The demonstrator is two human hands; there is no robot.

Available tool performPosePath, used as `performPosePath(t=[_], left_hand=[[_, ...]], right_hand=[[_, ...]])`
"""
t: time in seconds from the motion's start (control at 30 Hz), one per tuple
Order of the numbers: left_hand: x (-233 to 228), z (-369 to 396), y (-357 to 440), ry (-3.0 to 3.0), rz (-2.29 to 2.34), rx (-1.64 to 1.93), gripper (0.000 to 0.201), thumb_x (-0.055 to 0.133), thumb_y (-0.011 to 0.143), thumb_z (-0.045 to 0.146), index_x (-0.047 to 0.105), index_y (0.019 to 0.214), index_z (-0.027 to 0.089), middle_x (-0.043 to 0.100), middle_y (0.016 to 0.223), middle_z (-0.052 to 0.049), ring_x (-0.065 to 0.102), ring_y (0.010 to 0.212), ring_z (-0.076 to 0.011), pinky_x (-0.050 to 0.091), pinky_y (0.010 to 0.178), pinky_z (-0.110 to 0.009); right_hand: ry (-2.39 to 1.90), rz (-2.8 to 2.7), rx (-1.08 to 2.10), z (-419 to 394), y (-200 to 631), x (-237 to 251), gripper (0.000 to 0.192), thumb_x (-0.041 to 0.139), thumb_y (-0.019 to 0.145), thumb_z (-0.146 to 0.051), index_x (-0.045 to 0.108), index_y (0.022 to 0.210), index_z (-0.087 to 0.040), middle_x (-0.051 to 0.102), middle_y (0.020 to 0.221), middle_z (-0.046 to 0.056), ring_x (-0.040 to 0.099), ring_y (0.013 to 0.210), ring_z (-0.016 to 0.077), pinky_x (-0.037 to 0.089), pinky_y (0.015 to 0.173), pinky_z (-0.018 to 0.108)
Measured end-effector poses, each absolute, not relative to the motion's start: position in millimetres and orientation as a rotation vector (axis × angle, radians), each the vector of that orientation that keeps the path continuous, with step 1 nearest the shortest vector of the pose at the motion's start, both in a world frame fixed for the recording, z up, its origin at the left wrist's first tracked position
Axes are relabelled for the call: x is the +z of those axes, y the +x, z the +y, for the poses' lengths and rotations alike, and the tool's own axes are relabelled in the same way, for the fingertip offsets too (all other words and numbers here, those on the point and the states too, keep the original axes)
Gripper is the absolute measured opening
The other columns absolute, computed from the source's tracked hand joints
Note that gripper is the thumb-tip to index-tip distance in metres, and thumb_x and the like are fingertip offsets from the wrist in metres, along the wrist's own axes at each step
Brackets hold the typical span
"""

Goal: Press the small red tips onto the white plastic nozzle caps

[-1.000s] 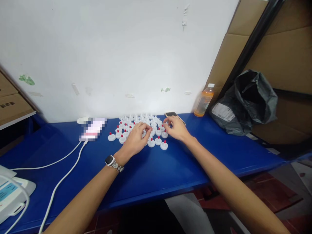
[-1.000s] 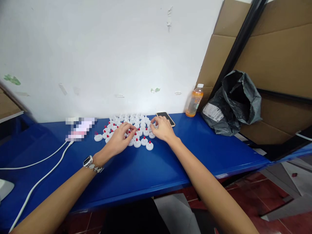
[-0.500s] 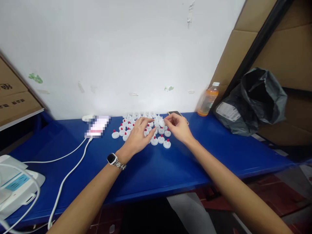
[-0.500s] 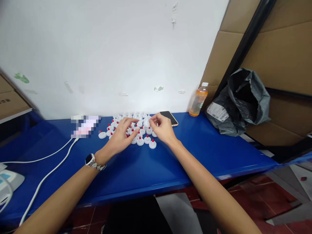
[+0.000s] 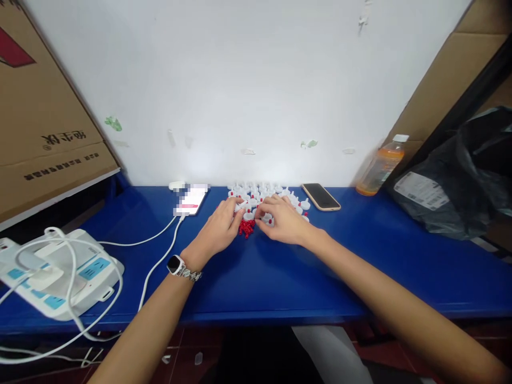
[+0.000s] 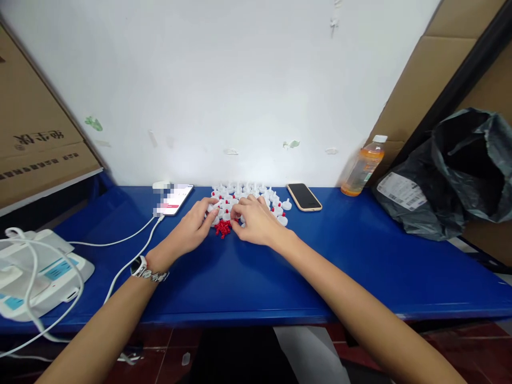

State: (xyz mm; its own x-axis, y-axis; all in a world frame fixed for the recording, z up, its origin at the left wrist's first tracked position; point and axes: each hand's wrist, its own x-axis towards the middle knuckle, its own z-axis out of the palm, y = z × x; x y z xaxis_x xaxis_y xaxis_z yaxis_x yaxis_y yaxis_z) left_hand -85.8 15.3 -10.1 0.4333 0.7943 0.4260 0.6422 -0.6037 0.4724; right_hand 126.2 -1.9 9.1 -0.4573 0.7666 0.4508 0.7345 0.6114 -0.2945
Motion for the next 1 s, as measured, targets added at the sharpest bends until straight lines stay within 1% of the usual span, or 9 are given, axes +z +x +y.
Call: performPosePath(t=[0.17,0.3,0.43,0.53,0.63,0.73,0.8,0.9,1.0], left_hand=[[-11,15,-85,2.459,1.255,0.864,0.038,0.028,0.104,0.044,0.049,0.125,0.020,0.060,0.127,-0.012,0.055,0.117,-0.0271,0.044,0.100,-0.046],[-11,14,-84,2.455,1.261,0.850,0.037,0.029,0.104,0.044,0.050,0.123,0.020,0.061,0.126,-0.011,0.055,0.118,-0.0269,0.044,0.102,-0.046],[-12,12,-82,2.465,1.230,0.870,0.036,0.030,0.104,0.043,0.052,0.120,0.020,0.062,0.123,-0.010,0.056,0.118,-0.0253,0.042,0.105,-0.043],[-12,10,-80,2.440,1.228,0.881,0.036,0.031,0.104,0.043,0.050,0.123,0.019,0.062,0.124,-0.011,0.056,0.118,-0.0248,0.043,0.105,-0.042],[-11,7,-77,2.398,1.218,0.881,0.037,0.031,0.104,0.044,0.048,0.125,0.020,0.060,0.127,-0.011,0.056,0.119,-0.0252,0.043,0.104,-0.043],[-11,4,-72,2.362,1.170,0.878,0.038,0.029,0.104,0.046,0.048,0.125,0.021,0.060,0.125,-0.011,0.056,0.118,-0.0250,0.043,0.103,-0.042],[-12,2,-69,2.353,1.133,0.885,0.038,0.029,0.104,0.046,0.049,0.126,0.021,0.061,0.123,-0.011,0.057,0.117,-0.0246,0.043,0.104,-0.043],[-13,-1,-65,2.345,1.098,0.890,0.039,0.030,0.104,0.045,0.049,0.128,0.021,0.061,0.121,-0.010,0.057,0.115,-0.0244,0.043,0.103,-0.043],[-13,-3,-64,2.339,1.083,0.882,0.039,0.030,0.104,0.045,0.049,0.128,0.021,0.061,0.121,-0.011,0.057,0.114,-0.0246,0.043,0.101,-0.043]], right_hand=[[-1.263,-2.563,-0.165,-6,114,9,0.017,0.061,0.089,-0.033,0.069,0.092,-0.018,0.063,0.093,0.009,0.050,0.097,0.0255,0.030,0.085,0.040],[-1.313,-2.654,-0.236,-4,104,7,0.017,0.057,0.092,-0.028,0.069,0.089,-0.016,0.064,0.098,0.012,0.050,0.100,0.0270,0.028,0.086,0.041],[-1.327,-2.640,-0.205,0,102,3,0.014,0.056,0.090,-0.023,0.066,0.083,-0.015,0.066,0.097,0.012,0.052,0.099,0.0267,0.030,0.087,0.042],[-1.267,-2.473,-0.056,1,108,4,0.009,0.058,0.088,-0.021,0.065,0.084,-0.017,0.069,0.090,0.008,0.056,0.094,0.0241,0.033,0.088,0.040],[-1.193,-2.122,0.241,4,117,6,0.008,0.059,0.085,-0.019,0.065,0.089,-0.019,0.070,0.084,0.003,0.059,0.083,0.0183,0.041,0.080,0.034],[-1.156,-1.806,0.477,7,123,4,0.019,0.063,0.084,-0.024,0.067,0.102,-0.019,0.072,0.085,0.002,0.061,0.073,0.0155,0.044,0.069,0.030],[-1.120,-1.675,0.600,9,125,0,0.025,0.066,0.083,-0.029,0.069,0.105,-0.019,0.073,0.087,0.004,0.063,0.074,0.0161,0.046,0.067,0.030],[-1.042,-1.556,0.768,10,125,-7,0.023,0.071,0.081,-0.037,0.072,0.094,-0.018,0.073,0.084,0.005,0.065,0.075,0.0175,0.048,0.066,0.030],[-0.971,-1.480,0.785,9,124,-8,0.023,0.076,0.077,-0.040,0.071,0.085,-0.019,0.069,0.078,0.003,0.062,0.071,0.0159,0.046,0.061,0.028]])
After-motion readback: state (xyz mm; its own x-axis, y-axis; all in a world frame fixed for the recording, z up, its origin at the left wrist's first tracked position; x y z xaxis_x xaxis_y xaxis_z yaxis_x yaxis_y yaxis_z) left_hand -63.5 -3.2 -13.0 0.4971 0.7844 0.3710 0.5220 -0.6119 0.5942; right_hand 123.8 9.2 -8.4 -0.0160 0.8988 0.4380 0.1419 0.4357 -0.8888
